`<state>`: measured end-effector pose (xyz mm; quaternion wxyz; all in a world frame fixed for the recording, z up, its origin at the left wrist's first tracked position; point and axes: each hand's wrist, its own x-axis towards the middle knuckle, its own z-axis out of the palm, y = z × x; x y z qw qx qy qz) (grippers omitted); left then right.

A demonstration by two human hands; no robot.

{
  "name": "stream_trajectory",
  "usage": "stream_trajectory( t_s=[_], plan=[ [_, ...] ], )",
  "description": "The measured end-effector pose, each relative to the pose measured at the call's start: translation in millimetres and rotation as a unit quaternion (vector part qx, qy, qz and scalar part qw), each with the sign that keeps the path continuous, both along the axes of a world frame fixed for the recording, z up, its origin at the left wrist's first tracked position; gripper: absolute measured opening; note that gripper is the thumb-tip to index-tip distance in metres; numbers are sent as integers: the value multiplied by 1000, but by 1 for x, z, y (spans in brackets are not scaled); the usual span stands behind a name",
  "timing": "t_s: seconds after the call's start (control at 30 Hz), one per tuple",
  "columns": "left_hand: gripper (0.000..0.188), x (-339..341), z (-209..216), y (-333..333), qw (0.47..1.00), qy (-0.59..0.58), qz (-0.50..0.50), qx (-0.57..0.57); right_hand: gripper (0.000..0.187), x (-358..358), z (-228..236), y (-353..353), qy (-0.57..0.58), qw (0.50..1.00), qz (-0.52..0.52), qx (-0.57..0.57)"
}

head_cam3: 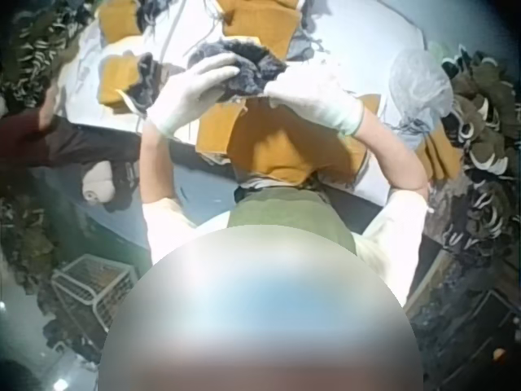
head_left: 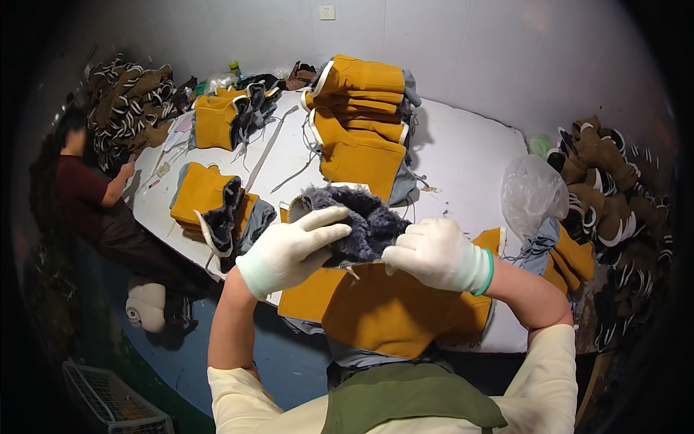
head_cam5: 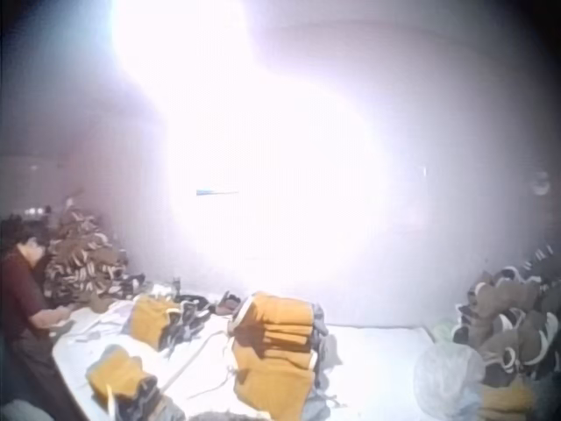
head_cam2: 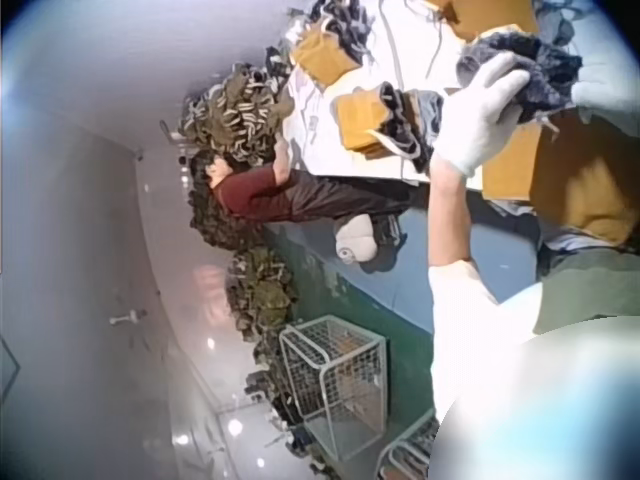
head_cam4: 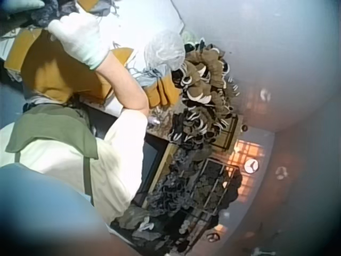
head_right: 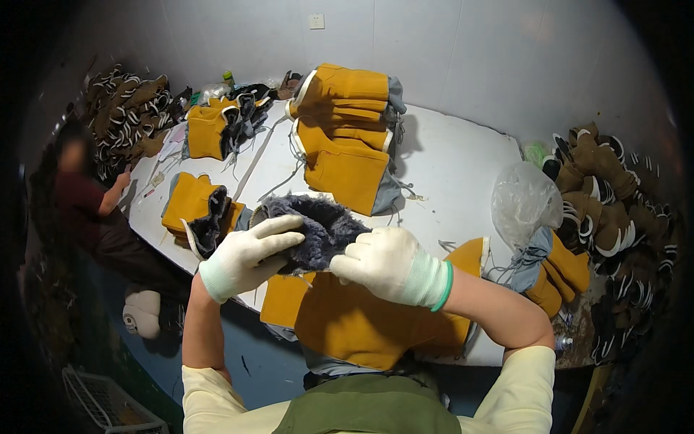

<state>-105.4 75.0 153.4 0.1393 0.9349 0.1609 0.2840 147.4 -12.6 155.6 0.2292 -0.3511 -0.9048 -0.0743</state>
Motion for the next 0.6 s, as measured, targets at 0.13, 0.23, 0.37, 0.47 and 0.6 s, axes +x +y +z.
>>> stream_trajectory(
  t_s=[0.13,0.23,0.37,0.47,0.6],
  plan=[
    [21,4,-5,9,999,5,23,-23,10,0,0,3,34,997,-2,-66],
    [14,7,-3,9,997,-3,47,-60,18,-1,-2,7,75,991,-26,-105],
    [16,8,-1,8,981,21,83,-176,27,2,-6,12,97,985,-32,-139],
    [20,11,0,11,975,56,104,-186,30,4,-11,15,104,979,-48,-171],
    [24,17,2,13,959,85,130,-236,37,6,-13,18,107,976,-55,-181]
  ],
)
